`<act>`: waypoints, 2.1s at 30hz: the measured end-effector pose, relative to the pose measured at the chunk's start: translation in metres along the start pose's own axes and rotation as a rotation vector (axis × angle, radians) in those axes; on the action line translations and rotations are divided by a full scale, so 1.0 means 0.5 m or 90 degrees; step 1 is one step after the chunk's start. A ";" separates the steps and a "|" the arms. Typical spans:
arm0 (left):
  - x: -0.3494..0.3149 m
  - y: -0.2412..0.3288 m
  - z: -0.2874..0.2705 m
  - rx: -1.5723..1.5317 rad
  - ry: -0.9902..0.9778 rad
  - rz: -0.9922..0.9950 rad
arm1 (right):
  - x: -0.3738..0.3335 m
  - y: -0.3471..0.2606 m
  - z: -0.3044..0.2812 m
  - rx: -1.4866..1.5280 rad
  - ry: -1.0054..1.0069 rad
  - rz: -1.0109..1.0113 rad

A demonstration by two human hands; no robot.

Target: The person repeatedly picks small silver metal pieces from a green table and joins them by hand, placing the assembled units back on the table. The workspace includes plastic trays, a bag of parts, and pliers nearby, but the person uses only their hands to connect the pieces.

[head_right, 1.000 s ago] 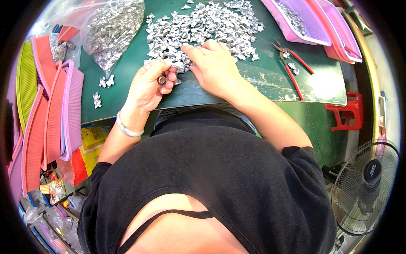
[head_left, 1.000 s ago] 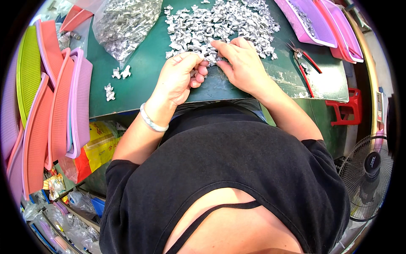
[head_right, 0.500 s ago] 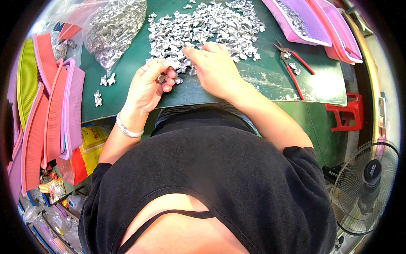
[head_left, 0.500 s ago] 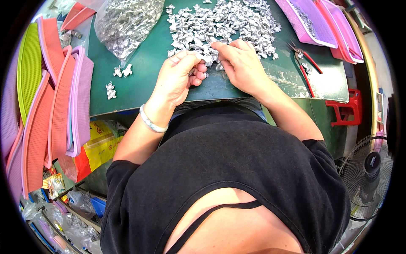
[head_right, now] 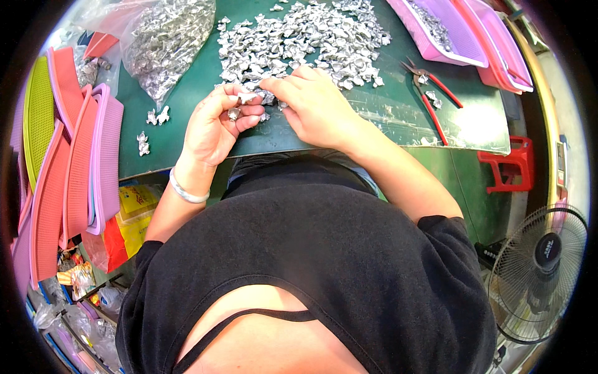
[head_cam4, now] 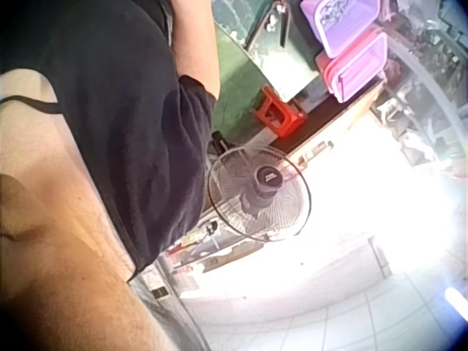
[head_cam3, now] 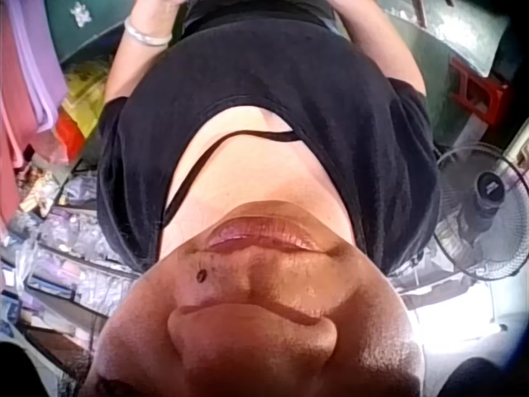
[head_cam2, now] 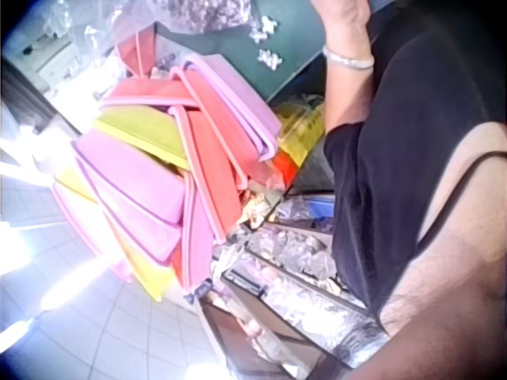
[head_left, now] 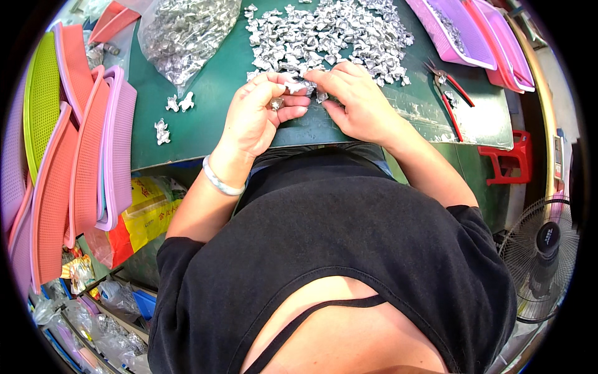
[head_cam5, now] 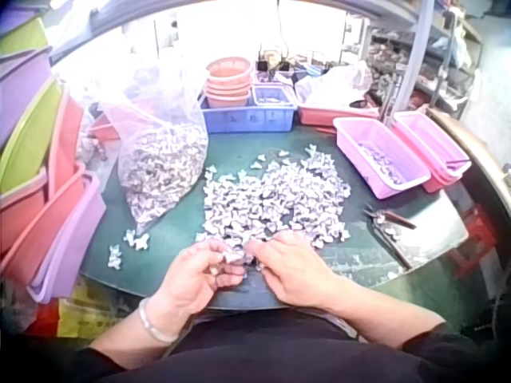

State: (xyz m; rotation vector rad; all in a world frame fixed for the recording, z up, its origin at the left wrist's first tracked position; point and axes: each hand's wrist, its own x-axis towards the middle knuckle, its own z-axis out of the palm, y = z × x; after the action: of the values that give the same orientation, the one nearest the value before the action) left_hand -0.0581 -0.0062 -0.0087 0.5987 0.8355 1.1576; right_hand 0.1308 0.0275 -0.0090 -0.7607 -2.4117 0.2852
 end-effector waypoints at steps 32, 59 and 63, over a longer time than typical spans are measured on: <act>-0.007 0.002 0.002 0.209 0.003 -0.028 | -0.013 -0.013 0.012 0.163 0.129 0.134; -0.006 0.005 0.017 0.188 0.018 -0.020 | 0.002 0.005 0.009 -0.065 0.027 0.066; -0.005 0.001 0.010 0.179 0.008 -0.008 | -0.003 0.005 0.009 -0.053 0.018 0.078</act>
State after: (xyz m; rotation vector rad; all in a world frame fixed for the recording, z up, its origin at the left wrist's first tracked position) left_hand -0.0548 -0.0084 -0.0051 0.8166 1.0205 1.0396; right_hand 0.1302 0.0285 -0.0140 -0.9460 -2.3675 0.2217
